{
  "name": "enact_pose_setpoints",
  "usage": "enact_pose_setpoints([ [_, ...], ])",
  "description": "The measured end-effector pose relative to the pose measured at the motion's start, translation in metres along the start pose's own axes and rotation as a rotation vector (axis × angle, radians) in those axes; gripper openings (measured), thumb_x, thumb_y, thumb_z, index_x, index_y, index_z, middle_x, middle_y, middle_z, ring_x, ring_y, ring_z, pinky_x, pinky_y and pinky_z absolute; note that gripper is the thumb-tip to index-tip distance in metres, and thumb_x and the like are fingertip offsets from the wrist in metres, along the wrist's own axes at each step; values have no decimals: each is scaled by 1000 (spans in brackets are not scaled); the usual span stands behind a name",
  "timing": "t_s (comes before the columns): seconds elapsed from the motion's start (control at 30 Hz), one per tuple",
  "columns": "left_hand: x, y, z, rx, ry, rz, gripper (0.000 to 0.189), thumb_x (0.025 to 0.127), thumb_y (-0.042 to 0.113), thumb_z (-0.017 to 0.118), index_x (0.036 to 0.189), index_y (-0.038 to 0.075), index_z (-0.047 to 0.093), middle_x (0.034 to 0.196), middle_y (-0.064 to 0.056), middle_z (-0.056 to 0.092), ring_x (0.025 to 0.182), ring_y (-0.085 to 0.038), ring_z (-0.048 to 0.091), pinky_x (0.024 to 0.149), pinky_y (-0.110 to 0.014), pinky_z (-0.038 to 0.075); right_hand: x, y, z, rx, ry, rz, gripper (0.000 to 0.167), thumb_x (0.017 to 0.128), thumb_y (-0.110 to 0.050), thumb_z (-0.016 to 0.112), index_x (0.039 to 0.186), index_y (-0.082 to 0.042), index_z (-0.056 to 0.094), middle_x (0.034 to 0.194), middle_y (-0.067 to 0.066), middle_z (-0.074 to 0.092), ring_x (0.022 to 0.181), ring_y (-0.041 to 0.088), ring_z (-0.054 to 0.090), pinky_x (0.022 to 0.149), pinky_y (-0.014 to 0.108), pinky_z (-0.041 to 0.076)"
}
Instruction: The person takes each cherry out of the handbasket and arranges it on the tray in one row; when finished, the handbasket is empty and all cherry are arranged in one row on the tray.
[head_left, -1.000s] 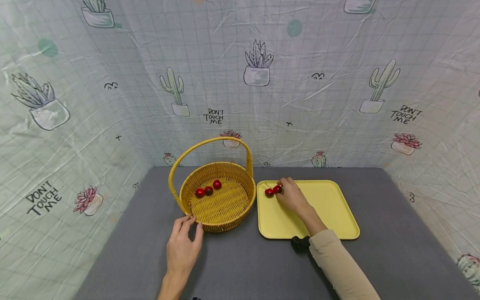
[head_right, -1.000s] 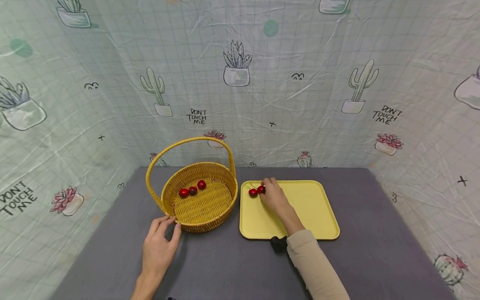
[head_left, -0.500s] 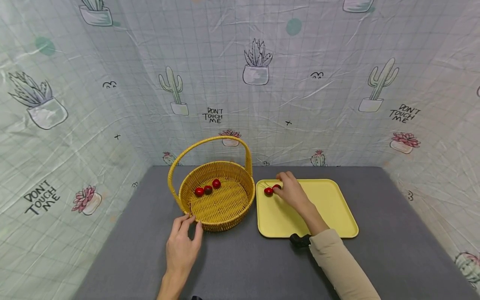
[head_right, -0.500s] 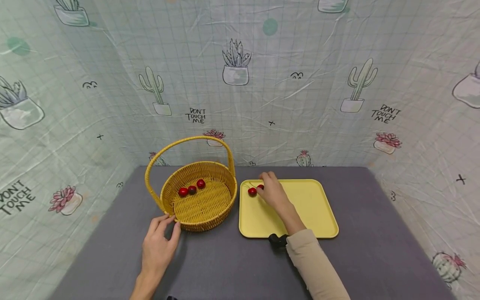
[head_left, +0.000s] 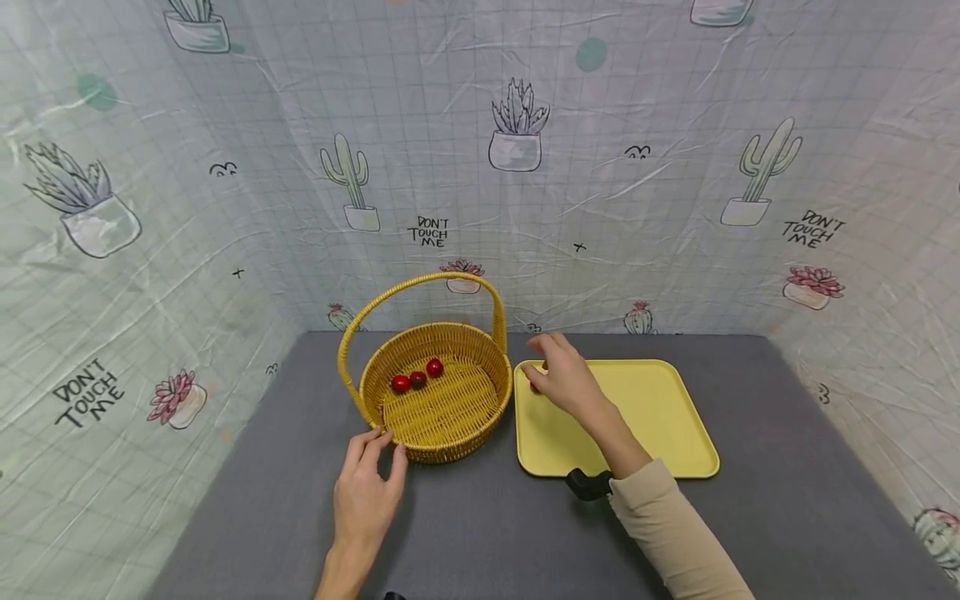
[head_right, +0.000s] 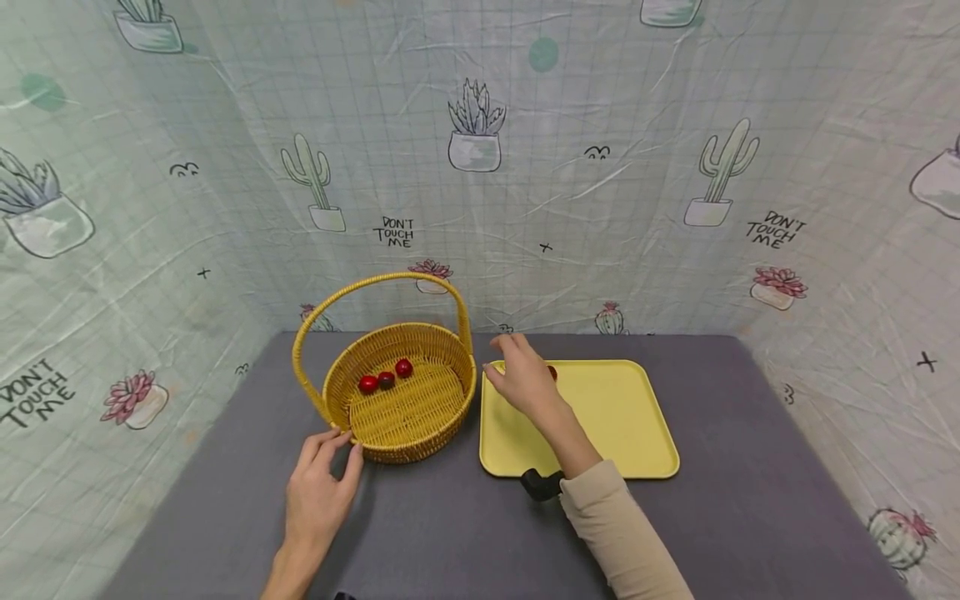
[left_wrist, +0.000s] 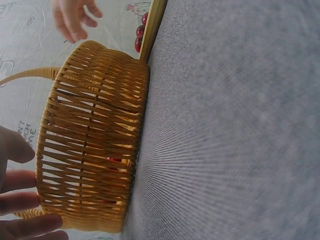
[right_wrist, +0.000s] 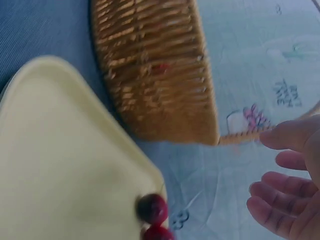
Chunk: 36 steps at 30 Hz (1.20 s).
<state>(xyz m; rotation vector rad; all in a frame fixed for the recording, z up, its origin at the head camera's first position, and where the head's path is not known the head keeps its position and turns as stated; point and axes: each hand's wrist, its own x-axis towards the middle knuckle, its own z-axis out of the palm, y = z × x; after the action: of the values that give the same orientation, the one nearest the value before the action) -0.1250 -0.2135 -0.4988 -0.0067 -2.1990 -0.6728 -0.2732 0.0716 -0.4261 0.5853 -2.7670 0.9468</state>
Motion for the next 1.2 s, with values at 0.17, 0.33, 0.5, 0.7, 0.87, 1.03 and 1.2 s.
enact_pose_setpoints([
  [0.17,0,0,0,2,-6,-2,22,85,10,77,102,-3,75,106,-16,66,93,-33,71,69,-44,61,4,-17,5,14,3,-56,39,96,-25,68,129,-5,60,125,14,59,100,29,66,85,41,59],
  [0.33,-1,1,0,2,-10,1,21,85,9,76,102,-3,75,106,-16,66,93,-33,71,69,-44,61,11,-29,18,13,-2,-99,40,95,-25,69,128,-3,61,122,13,61,94,24,64,82,39,58],
  [0.5,-1,1,0,-7,-12,-2,22,85,8,76,104,-4,75,107,-17,66,94,-33,71,69,-45,60,22,-43,32,29,-40,-131,39,96,-25,68,128,-5,61,124,14,60,93,23,61,81,39,55],
  [0.7,0,1,0,-11,-5,5,22,84,7,77,103,-4,75,106,-17,66,95,-32,71,71,-44,60,35,-54,51,35,-110,-128,38,96,-25,67,129,-7,61,126,14,59,92,22,61,80,39,55],
  [0.87,-1,1,1,-9,9,16,21,83,6,78,102,-5,75,106,-17,67,95,-32,71,70,-43,61,43,-56,67,29,-154,-125,40,96,-25,67,131,-7,60,130,13,57,106,25,64,89,43,56],
  [1.03,-1,1,1,-9,11,23,22,82,4,79,102,-4,75,106,-16,67,96,-31,71,71,-42,59,50,-58,79,32,-191,-106,43,96,-23,68,134,-6,58,130,14,56,107,27,64,88,43,56],
  [1.2,-1,0,1,-7,12,31,22,82,4,79,102,-3,75,107,-16,66,96,-30,71,71,-41,59,56,-60,90,13,-211,-90,44,95,-24,68,135,-7,57,132,13,55,106,26,65,88,42,56],
])
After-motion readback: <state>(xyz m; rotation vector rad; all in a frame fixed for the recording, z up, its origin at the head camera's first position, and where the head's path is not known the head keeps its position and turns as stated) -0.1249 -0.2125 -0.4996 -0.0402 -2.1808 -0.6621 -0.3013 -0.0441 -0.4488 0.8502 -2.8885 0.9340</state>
